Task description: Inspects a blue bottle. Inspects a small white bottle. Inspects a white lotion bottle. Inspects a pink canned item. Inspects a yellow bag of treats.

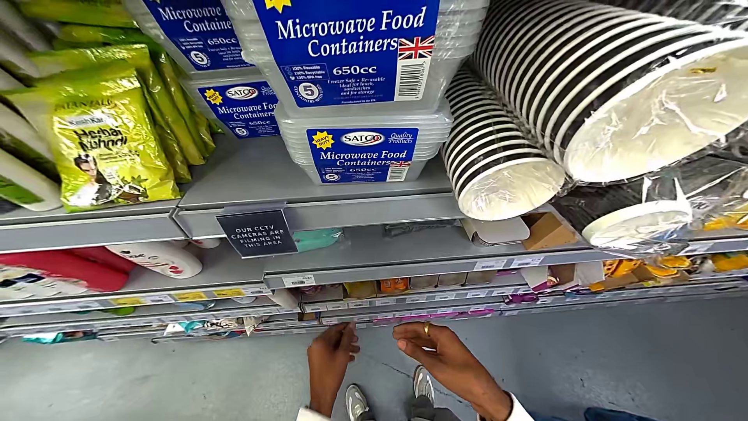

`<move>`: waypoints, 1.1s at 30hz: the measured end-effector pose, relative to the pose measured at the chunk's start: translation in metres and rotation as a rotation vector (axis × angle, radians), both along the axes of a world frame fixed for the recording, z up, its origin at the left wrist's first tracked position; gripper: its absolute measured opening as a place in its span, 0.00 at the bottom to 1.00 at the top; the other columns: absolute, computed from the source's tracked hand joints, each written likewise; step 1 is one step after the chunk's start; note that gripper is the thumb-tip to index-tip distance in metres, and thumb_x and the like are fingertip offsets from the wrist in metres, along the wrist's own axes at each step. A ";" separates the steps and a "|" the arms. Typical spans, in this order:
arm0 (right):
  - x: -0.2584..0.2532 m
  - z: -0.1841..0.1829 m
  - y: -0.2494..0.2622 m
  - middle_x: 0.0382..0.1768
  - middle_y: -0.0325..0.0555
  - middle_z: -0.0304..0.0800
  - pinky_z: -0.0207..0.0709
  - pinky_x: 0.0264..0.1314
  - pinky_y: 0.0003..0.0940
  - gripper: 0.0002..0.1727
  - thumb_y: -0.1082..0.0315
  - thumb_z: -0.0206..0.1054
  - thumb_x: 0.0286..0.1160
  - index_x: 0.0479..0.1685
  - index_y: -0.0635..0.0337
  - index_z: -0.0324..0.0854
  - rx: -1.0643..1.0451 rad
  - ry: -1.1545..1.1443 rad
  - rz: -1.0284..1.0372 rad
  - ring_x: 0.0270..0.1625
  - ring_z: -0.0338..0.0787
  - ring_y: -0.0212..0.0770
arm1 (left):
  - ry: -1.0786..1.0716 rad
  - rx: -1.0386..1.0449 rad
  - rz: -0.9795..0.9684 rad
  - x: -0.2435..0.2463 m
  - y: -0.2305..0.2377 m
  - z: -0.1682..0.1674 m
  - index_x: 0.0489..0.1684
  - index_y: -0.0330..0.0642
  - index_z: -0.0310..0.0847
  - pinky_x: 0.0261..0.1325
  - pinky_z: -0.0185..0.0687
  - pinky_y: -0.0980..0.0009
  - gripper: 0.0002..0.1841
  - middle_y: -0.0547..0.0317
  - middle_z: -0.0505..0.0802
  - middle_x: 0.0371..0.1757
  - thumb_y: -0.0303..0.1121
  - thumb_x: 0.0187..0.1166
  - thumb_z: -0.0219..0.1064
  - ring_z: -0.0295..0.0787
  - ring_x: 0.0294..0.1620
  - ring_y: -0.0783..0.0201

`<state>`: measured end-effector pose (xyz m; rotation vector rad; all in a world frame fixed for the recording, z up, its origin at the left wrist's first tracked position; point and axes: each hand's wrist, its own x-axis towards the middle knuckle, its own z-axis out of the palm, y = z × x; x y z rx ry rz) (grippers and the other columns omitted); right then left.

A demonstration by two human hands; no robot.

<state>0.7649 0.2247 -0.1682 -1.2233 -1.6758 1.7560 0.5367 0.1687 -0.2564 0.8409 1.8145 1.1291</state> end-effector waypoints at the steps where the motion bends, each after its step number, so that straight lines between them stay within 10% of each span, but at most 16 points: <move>1: -0.003 -0.006 0.001 0.58 0.43 0.94 0.88 0.65 0.32 0.17 0.62 0.71 0.81 0.62 0.60 0.87 0.030 -0.002 -0.033 0.58 0.94 0.35 | -0.031 0.073 0.022 0.005 -0.013 0.015 0.47 0.32 0.90 0.28 0.95 0.64 0.10 0.53 0.97 0.30 0.32 0.82 0.69 0.96 0.25 0.60; 20: -0.008 0.005 -0.003 0.47 0.50 0.97 0.95 0.48 0.36 0.11 0.70 0.68 0.82 0.53 0.67 0.89 0.280 0.309 -0.220 0.44 0.98 0.44 | -0.138 0.551 -0.011 0.019 -0.049 0.106 0.49 0.31 0.89 0.29 0.94 0.69 0.08 0.58 0.96 0.28 0.26 0.83 0.65 0.94 0.25 0.65; 33: -0.008 -0.032 0.007 0.47 0.44 0.96 0.93 0.50 0.33 0.11 0.66 0.70 0.80 0.52 0.62 0.91 0.258 0.156 -0.223 0.48 0.96 0.38 | -0.213 0.519 -0.044 0.034 -0.034 0.102 0.47 0.30 0.89 0.28 0.93 0.70 0.08 0.55 0.95 0.27 0.24 0.83 0.64 0.94 0.24 0.64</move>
